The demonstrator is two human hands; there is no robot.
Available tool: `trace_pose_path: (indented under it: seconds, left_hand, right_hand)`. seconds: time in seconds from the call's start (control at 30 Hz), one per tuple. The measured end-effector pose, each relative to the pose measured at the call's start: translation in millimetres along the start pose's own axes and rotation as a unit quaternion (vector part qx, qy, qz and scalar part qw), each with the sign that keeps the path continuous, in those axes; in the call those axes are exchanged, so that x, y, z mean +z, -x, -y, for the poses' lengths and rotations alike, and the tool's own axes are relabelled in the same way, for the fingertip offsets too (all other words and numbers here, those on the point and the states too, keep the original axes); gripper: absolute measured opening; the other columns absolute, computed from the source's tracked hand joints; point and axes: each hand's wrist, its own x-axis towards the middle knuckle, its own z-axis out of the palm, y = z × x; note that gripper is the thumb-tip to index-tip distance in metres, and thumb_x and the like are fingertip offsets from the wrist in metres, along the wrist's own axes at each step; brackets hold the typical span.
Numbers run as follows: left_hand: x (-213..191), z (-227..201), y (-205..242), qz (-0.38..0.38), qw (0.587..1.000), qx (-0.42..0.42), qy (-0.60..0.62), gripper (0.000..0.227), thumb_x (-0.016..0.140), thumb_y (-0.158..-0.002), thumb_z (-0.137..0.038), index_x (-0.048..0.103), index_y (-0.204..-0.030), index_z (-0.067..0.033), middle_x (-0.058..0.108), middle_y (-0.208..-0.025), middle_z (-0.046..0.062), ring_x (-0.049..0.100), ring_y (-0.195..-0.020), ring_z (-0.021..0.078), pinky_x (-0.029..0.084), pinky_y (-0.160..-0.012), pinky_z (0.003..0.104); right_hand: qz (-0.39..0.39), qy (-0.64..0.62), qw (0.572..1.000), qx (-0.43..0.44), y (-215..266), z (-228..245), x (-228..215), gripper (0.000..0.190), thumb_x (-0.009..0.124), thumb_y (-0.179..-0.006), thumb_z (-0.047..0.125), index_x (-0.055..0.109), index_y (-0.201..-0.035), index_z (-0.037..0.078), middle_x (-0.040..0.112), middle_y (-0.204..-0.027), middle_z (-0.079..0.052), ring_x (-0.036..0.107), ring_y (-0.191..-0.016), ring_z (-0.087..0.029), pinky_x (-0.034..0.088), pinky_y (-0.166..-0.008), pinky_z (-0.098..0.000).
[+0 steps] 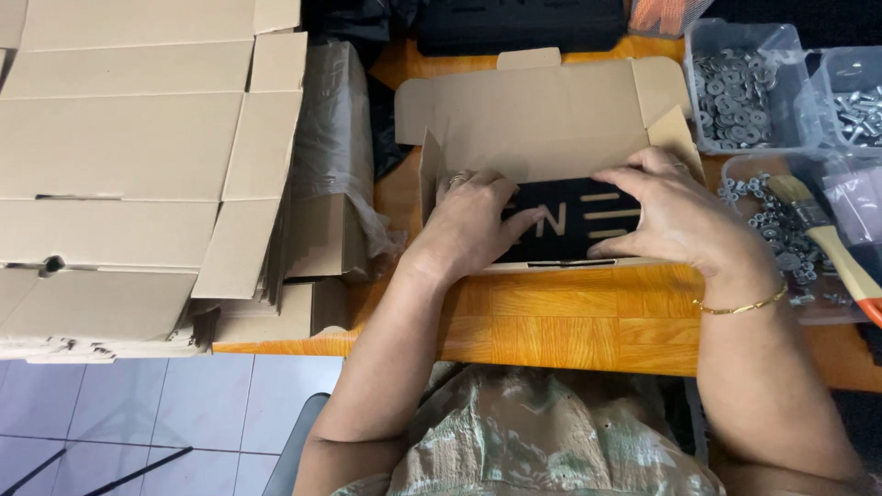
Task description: The person brushes a black rectangular mat with a stencil showing the letter N and horizontal lines, then places it into a cardboard box. They repeat the process with a second plain black mat, placing it on top of the first mat in the same box and closing the box.
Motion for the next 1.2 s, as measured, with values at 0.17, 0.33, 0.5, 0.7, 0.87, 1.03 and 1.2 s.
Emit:
trace_pose_path:
  seconds: [0.17, 0.33, 0.5, 0.7, 0.87, 1.03, 1.2]
  left_hand:
    - [-27.1, -13.7, 9.0, 0.109, 0.994, 0.000, 0.031, 0.121, 0.074, -0.056, -0.081, 0.044, -0.154, -0.0161, 0.038, -0.161, 0.016, 0.033, -0.147, 0.0378, 0.017, -0.119, 0.055]
    - [-28.0, -14.1, 8.8, 0.164, 0.986, -0.001, -0.016, 0.120, 0.094, -0.059, -0.057, 0.036, -0.157, -0.0178, 0.037, -0.162, 0.010, 0.028, -0.149, 0.0362, 0.012, -0.120, 0.060]
    - [-11.7, -0.3, 6.1, 0.091, 0.994, 0.021, -0.056, 0.099, 0.090, -0.066, -0.050, 0.049, -0.149, -0.0120, 0.049, -0.150, 0.015, 0.044, -0.137, 0.0383, 0.023, -0.118, 0.053]
    - [-9.3, 1.3, 5.9, -0.011, 0.998, 0.021, -0.055, 0.065, 0.085, -0.068, -0.035, 0.067, -0.124, -0.0089, 0.069, -0.121, 0.011, 0.064, -0.110, 0.0386, 0.042, -0.102, 0.052]
    - [-3.6, 5.0, 5.2, 0.017, 0.996, 0.045, -0.071, 0.068, 0.082, -0.071, -0.032, 0.064, -0.132, -0.0064, 0.063, -0.139, 0.015, 0.059, -0.125, 0.0376, 0.045, -0.105, 0.049]
    - [-9.8, -0.9, 8.1, 0.041, 0.997, 0.010, -0.071, 0.082, 0.089, -0.071, -0.046, 0.059, -0.138, -0.0101, 0.062, -0.137, 0.015, 0.057, -0.122, 0.0404, 0.047, -0.100, 0.054]
    - [-1.2, 6.2, 9.5, 0.027, 0.993, 0.036, -0.105, 0.042, 0.085, -0.071, -0.039, 0.075, -0.101, -0.0112, 0.063, -0.128, 0.014, 0.059, -0.115, 0.0418, 0.051, -0.092, 0.054]
  right_hand:
    - [-0.112, -0.096, 0.989, -0.029, 11.4, 5.4, -5.1, 0.072, 0.083, -0.074, 0.047, 0.069, -0.132, 0.006, 0.061, -0.136, -0.013, 0.055, -0.128, -0.031, 0.044, -0.105, -0.0469]
    - [-0.047, -0.145, 0.987, -0.046, 28.0, 9.3, -12.9, 0.075, 0.084, -0.066, 0.050, 0.071, -0.127, 0.008, 0.062, -0.138, -0.007, 0.061, -0.123, -0.023, 0.049, -0.102, -0.0367]
    - [-0.077, -0.102, 0.979, -0.157, 33.8, -6.3, -2.7, 0.082, 0.097, -0.054, 0.047, 0.073, -0.125, 0.013, 0.064, -0.133, -0.009, 0.058, -0.128, -0.025, 0.042, -0.112, -0.0405]
    - [-0.235, -0.029, 0.961, -0.144, 36.8, 12.8, 6.6, 0.055, 0.090, -0.071, 0.030, 0.075, -0.115, 0.001, 0.069, -0.119, -0.015, 0.056, -0.129, -0.032, 0.045, -0.117, -0.0436]
    - [-0.141, -0.038, 0.982, -0.123, 31.7, 8.4, 15.0, 0.047, 0.090, -0.072, 0.034, 0.078, -0.109, 0.007, 0.073, -0.110, -0.009, 0.065, -0.107, -0.026, 0.050, -0.100, -0.0407]
    - [-0.136, -0.072, 0.981, -0.119, 41.6, 17.5, 2.5, 0.062, 0.083, -0.071, 0.048, 0.074, -0.115, 0.004, 0.070, -0.115, -0.011, 0.070, -0.095, -0.025, 0.056, -0.093, -0.0381]
    - [-0.381, 0.035, 0.916, -0.122, 28.8, 0.1, 6.8, 0.044, 0.067, -0.105, 0.034, 0.076, -0.111, -0.008, 0.069, -0.105, -0.020, 0.065, -0.096, -0.032, 0.057, -0.084, -0.0400]
